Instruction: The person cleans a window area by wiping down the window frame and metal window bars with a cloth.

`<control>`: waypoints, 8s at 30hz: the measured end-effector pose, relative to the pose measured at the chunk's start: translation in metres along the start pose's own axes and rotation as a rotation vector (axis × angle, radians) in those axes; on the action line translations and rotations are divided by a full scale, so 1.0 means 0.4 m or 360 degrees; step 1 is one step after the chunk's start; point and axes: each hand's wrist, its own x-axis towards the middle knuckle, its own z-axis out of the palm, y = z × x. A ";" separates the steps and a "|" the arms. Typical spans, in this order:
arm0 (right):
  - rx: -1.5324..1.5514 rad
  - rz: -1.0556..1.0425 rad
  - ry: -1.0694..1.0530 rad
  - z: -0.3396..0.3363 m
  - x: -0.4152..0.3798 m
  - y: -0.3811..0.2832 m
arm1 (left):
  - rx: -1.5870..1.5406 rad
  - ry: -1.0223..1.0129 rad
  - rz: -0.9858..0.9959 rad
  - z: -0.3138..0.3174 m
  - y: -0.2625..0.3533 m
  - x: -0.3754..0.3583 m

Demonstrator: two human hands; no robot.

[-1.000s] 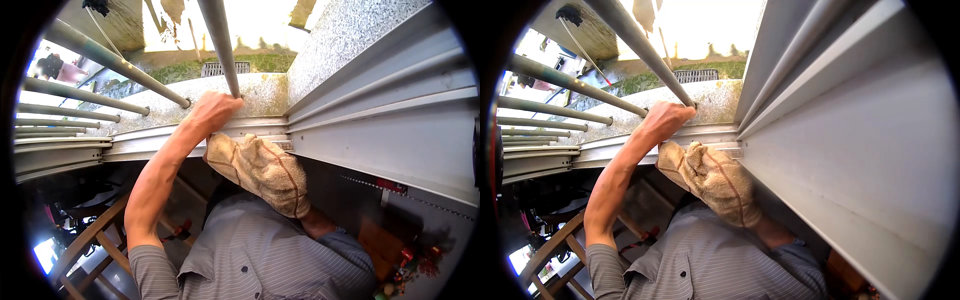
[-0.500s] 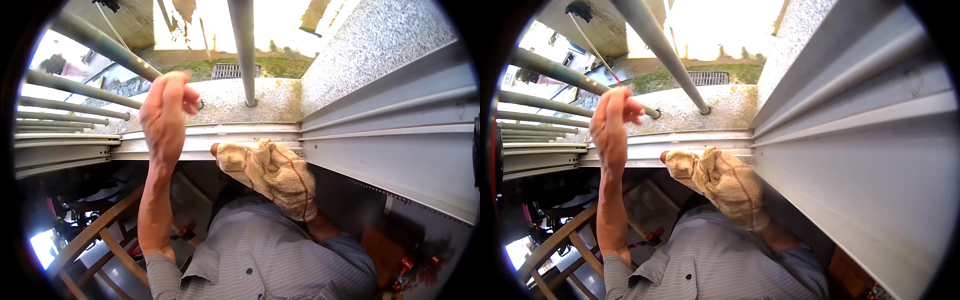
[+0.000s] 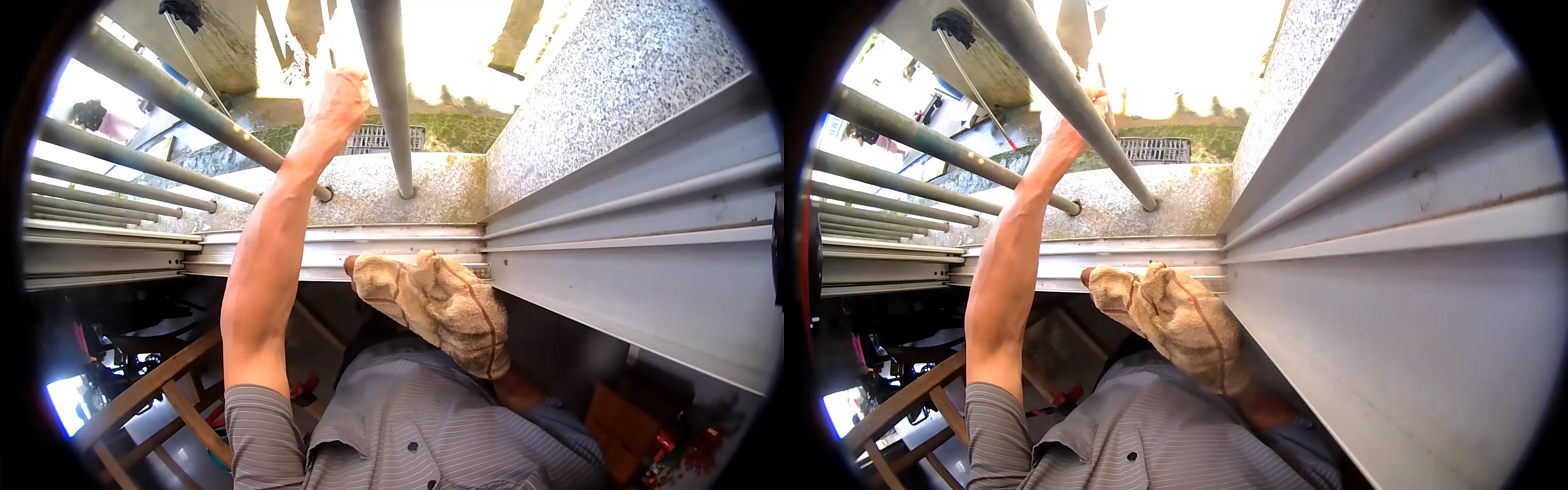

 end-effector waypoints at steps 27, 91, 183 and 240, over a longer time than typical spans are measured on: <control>0.1033 0.0668 -0.0084 0.038 0.087 -0.115 | -0.0296 0.0540 0.0110 -0.087 0.089 -0.330; 0.0018 -0.0173 -0.0401 0.314 0.110 -0.399 | 0.0696 0.1728 -0.0136 -0.682 -0.390 -0.626; -0.0257 -0.0144 0.1117 -0.024 0.717 -0.325 | -0.3306 0.0275 0.0526 -0.442 -0.179 -0.471; 0.0474 -0.0791 0.0964 0.034 0.622 -0.475 | -0.3625 0.0404 -0.0033 -0.386 -0.248 -0.630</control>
